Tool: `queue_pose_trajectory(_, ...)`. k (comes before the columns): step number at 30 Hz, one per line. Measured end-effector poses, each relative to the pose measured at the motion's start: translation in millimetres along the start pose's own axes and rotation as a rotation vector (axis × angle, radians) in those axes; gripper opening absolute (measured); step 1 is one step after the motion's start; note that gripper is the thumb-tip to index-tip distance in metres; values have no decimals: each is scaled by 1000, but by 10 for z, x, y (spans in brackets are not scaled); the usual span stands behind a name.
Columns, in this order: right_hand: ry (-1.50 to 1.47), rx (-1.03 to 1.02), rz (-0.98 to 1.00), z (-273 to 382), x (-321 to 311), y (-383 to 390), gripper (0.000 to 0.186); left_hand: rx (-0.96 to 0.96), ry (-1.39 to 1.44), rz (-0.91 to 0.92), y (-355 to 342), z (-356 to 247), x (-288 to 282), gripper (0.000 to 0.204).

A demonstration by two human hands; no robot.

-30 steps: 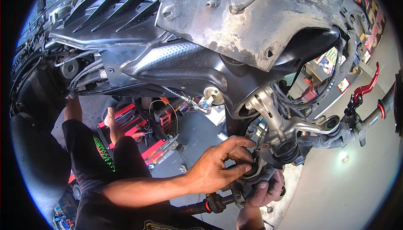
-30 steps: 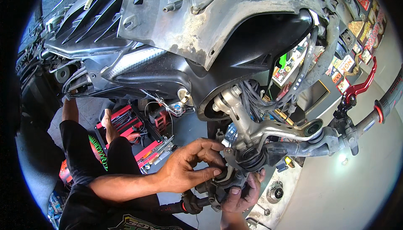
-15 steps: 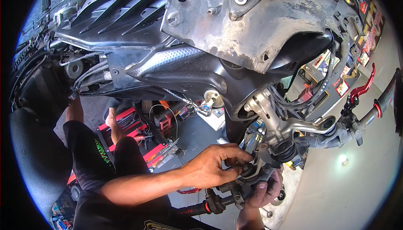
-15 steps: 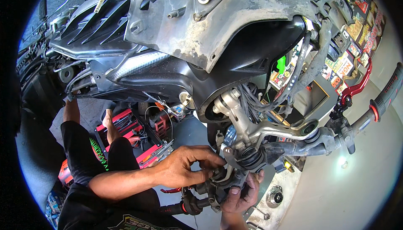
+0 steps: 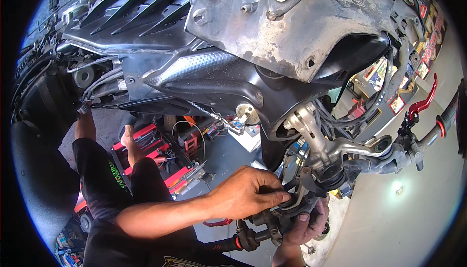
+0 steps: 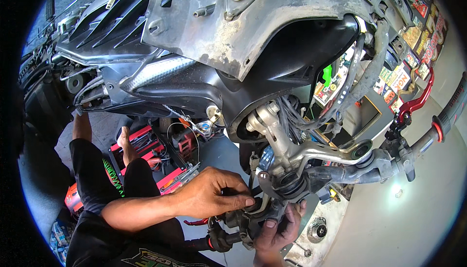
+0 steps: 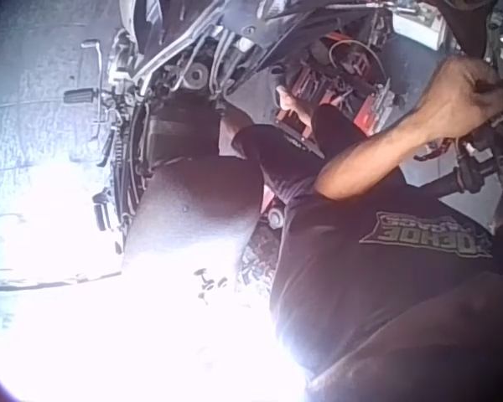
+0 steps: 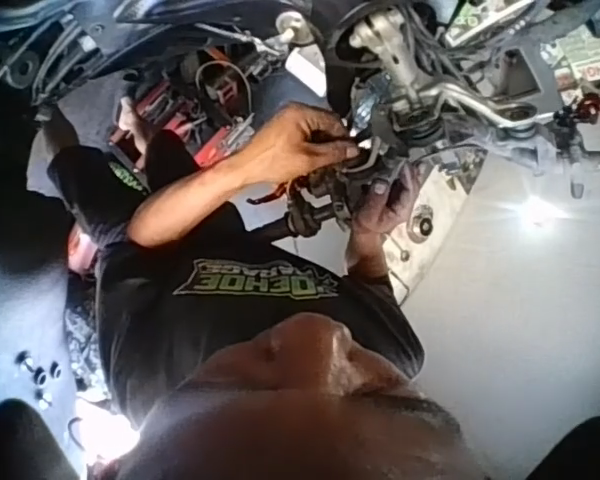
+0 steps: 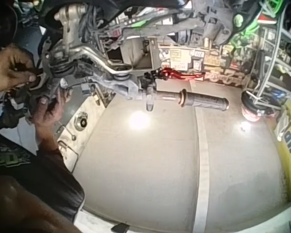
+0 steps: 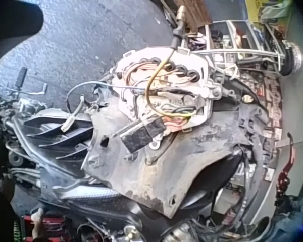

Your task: Adjusting wiring and front assembly components of a motorcycle.

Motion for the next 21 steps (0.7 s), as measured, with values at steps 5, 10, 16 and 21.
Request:
queue_pose_trajectory(5,176,-53,15,82,-15,0,58,391,100,-40,-24,-37,1,18)
queue_pose_trajectory(10,173,-78,32,136,48,-63,52,-35,15,-74,-2,-119,-32,18)
queue_pose_trajectory(16,157,-108,8,66,26,-47,47,405,41,-114,-21,-35,37,19)
queue_pose_trajectory(21,140,-82,6,102,45,-72,47,-21,45,-57,9,-66,23,24)
Point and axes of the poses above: each hand's wrist, its own y-axis away from the middle knuckle, its own x-axis out of the palm, z = x × y, the point moved 2 cm from there along -y, towards the middle knuckle
